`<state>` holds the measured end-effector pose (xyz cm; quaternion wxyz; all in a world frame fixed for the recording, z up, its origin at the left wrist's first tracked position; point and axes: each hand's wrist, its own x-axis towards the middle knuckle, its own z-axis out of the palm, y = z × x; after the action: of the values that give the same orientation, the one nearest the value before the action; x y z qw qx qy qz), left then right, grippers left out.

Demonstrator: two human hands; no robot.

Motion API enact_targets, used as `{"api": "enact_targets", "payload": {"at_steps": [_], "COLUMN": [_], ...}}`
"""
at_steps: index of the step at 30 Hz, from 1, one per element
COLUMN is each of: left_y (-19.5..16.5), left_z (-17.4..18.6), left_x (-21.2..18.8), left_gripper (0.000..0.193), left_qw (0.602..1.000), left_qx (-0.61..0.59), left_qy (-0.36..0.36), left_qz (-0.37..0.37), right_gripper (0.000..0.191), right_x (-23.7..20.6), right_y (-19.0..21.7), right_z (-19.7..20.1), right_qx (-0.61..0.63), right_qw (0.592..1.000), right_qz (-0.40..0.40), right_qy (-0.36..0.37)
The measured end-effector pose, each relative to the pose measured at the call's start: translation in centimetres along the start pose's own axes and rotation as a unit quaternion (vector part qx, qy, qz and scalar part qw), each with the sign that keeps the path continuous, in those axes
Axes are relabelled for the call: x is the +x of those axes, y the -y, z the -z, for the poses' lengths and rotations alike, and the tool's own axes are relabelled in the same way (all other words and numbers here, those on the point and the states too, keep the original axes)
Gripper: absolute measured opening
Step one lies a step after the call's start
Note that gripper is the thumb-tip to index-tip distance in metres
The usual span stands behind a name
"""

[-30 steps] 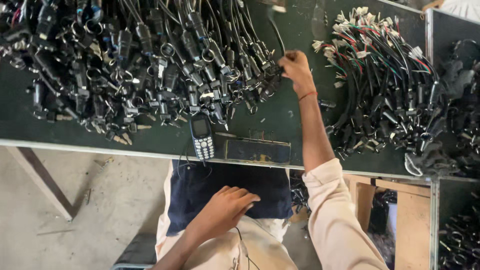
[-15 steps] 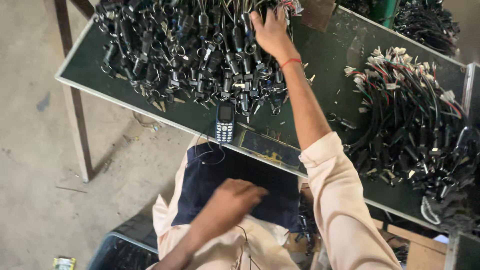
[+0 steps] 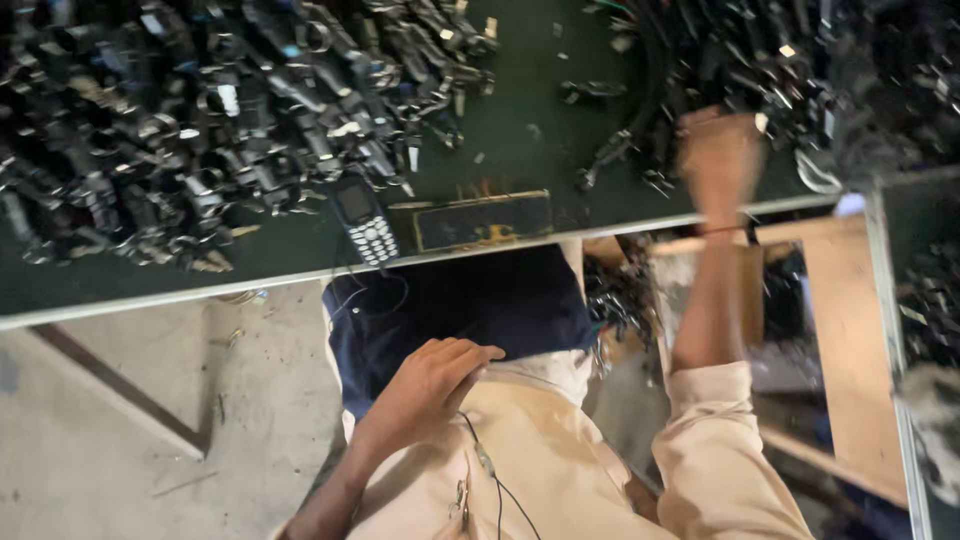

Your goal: The person sits at a workbench assembling an electrical connector and wiring harness. They strip and twist wire ends, fit wires into a connector housing, tighten terminals with a screwdriver, and work on the cable with pliers before picking up a soldering iron at the end.

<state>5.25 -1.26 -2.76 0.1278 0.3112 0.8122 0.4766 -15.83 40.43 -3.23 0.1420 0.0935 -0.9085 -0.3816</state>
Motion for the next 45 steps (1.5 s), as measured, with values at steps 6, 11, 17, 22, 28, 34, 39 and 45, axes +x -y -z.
{"api": "enact_targets", "payload": {"at_steps": [6, 11, 17, 22, 28, 34, 39, 45], "left_y": [0.7, 0.9, 3.0, 6.3, 7.9, 5.8, 3.8, -1.8], "left_z": [-0.2, -1.2, -0.4, -0.2, -1.2, -1.8, -1.4, 1.0], "left_x": [-0.6, -2.8, -3.9, 0.1, 11.7, 12.7, 12.4, 11.6], "left_gripper": [0.036, 0.027, 0.029, 0.036, 0.046, 0.027, 0.029, 0.047], "left_qw": [0.991, 0.994, 0.993, 0.979, 0.932, 0.913, 0.834, 0.826], "left_qx": [0.080, -0.009, -0.062, -0.187, -0.331, -0.336, -0.548, -0.554], "left_qy": [0.040, 0.015, 0.019, -0.073, -0.127, -0.226, -0.067, 0.101], "left_qz": [-0.098, -0.103, -0.099, -0.045, -0.073, -0.052, 0.012, -0.031], "right_gripper": [0.046, 0.058, 0.050, 0.036, 0.063, 0.054, 0.059, 0.070], "right_x": [-1.0, 2.5, 0.3, -9.7, -19.8, -20.2, -12.3, -5.3], "right_y": [12.0, 13.0, 13.3, 14.4, 21.7, 20.1, 12.8, 5.4], "right_z": [4.9, 7.5, 8.0, 10.2, 17.7, 15.2, 13.4, 22.2], "right_qx": [0.460, 0.442, 0.693, 0.790, 0.830, 0.891, 0.845, 0.903], "right_qw": [0.811, 0.802, 0.575, 0.560, 0.420, 0.357, 0.492, 0.426], "right_qz": [-0.361, -0.397, -0.423, -0.248, -0.293, -0.121, -0.203, 0.004], "right_qy": [0.008, 0.066, 0.099, -0.001, 0.222, 0.253, 0.055, 0.049]}}
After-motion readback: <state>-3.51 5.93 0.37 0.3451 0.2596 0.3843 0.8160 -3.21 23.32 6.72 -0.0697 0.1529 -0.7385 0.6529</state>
